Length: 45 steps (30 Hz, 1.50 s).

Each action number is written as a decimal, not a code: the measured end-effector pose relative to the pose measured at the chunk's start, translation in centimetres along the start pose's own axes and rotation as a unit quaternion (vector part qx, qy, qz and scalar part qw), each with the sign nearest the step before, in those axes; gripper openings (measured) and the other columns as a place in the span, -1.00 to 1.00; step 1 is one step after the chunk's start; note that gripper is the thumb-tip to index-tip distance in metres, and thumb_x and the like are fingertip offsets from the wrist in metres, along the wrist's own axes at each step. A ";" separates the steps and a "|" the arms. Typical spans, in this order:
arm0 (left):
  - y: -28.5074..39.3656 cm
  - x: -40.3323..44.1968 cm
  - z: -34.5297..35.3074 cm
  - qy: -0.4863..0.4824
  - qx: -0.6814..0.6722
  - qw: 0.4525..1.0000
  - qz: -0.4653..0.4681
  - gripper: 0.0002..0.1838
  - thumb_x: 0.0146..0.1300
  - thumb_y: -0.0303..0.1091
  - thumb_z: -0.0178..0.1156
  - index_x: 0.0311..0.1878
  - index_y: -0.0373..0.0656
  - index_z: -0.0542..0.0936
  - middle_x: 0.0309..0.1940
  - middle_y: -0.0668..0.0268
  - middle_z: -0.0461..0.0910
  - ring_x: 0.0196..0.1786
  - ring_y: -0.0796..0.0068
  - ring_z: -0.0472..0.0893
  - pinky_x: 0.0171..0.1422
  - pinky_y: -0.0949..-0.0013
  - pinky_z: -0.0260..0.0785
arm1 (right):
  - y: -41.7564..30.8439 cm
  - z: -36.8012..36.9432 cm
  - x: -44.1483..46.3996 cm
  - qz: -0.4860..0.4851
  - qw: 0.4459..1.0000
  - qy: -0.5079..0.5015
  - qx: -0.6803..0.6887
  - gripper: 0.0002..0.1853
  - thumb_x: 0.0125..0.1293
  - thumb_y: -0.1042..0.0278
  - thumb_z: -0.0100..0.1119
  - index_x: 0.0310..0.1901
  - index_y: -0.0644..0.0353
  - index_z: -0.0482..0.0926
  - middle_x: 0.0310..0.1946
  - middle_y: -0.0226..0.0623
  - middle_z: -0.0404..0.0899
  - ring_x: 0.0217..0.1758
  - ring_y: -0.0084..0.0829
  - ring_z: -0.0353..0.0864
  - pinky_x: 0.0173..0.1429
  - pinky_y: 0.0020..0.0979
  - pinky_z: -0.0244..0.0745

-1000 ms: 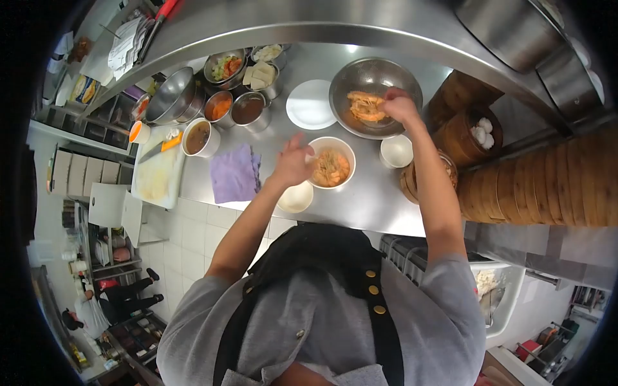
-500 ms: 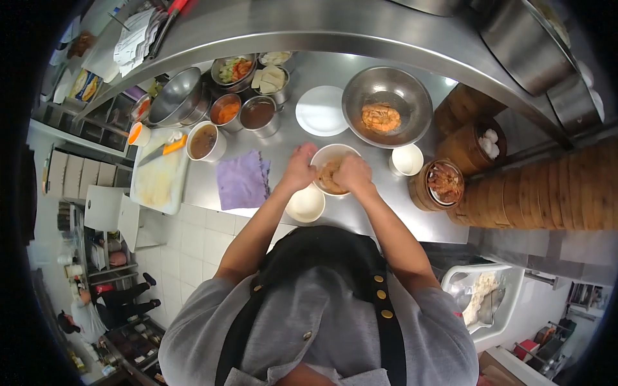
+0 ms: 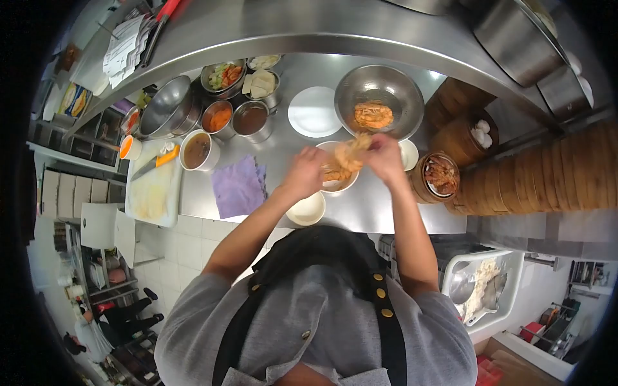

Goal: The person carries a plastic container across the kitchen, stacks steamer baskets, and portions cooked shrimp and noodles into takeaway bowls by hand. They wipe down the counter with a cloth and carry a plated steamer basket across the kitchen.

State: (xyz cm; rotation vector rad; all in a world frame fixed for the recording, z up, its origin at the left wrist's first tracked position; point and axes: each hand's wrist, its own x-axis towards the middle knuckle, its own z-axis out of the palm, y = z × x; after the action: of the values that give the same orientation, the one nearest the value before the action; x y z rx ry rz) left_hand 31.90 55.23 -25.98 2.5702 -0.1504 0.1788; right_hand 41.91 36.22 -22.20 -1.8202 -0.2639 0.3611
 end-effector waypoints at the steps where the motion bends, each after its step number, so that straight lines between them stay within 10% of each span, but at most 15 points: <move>1: 0.3 0.6 0.3 -0.032 0.037 0.999 0.016 -0.56 -0.09 -0.46 0.22 -0.05 -0.29 0.43 -0.09 0.05 0.46 0.08 0.07 0.38 0.12 0.11 0.25 | -1.3 -1.3 -0.3 -0.002 1.000 0.019 0.024 -0.75 -0.12 0.48 0.38 -0.36 0.31 0.58 -0.46 -0.31 0.62 -0.42 -0.56 0.55 -0.30 -0.53 0.45; 12: 2.1 5.7 3.2 -0.257 0.207 0.944 -0.003 -0.45 0.01 -0.16 0.22 0.06 -0.26 0.44 -0.04 0.11 0.51 0.10 0.12 0.42 0.18 0.09 0.19 | -1.0 -5.6 -4.1 0.124 0.968 0.133 0.174 -0.81 -0.01 0.51 0.34 -0.40 0.21 0.49 -0.45 -0.37 0.57 -0.44 -0.60 0.55 -0.42 -0.53 0.48; 27: 3.8 5.1 1.8 -0.185 0.120 0.969 -0.110 -0.23 -0.16 -0.10 0.34 0.14 -0.27 0.33 -0.02 0.02 0.51 0.12 0.01 0.43 0.15 0.02 0.26 | 1.3 -0.6 -4.4 0.144 0.858 0.179 0.459 -0.76 0.16 0.44 0.19 -0.23 0.37 0.38 -0.31 -0.22 0.48 -0.39 -0.34 0.58 -0.37 -0.18 0.67; 34: 2.3 5.4 -6.8 -0.082 -0.029 0.969 -0.231 -0.19 -0.18 -0.18 0.35 0.14 -0.29 0.23 -0.09 0.01 0.55 0.06 0.04 0.49 0.14 0.08 0.29 | 2.5 0.8 -2.7 -0.050 0.986 0.157 -0.001 -0.79 -0.07 0.38 0.32 -0.42 0.27 0.52 -0.56 -0.25 0.56 -0.44 -0.40 0.62 -0.40 -0.38 0.49; 41: 1.1 3.7 -10.3 0.060 -0.114 0.972 -0.198 -0.24 -0.18 -0.24 0.33 0.11 -0.30 0.25 -0.22 0.06 0.59 -0.04 0.02 0.53 0.11 0.12 0.32 | 3.5 5.9 1.1 -0.031 0.913 -0.113 -0.390 -0.61 -0.15 0.08 0.33 -0.33 0.21 0.65 -0.42 -0.02 0.62 -0.30 -0.11 0.64 -0.15 -0.18 0.53; 45: -0.9 1.3 -9.3 0.087 -0.091 0.974 -0.190 -0.24 -0.16 -0.27 0.39 0.13 -0.27 0.26 -0.14 0.03 0.56 -0.11 0.10 0.60 -0.02 0.21 0.44 | 0.6 -0.2 6.0 -0.070 0.940 0.091 -0.320 -0.78 0.01 0.17 0.32 -0.33 0.10 0.68 -0.45 -0.17 0.66 -0.38 -0.20 0.65 -0.23 -0.25 0.53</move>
State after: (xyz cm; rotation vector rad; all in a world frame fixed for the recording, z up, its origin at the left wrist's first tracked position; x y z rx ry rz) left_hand 32.43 60.87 -18.48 2.3345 0.3726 0.2318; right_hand 47.51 38.07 -23.34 -2.4400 -0.4109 -0.0084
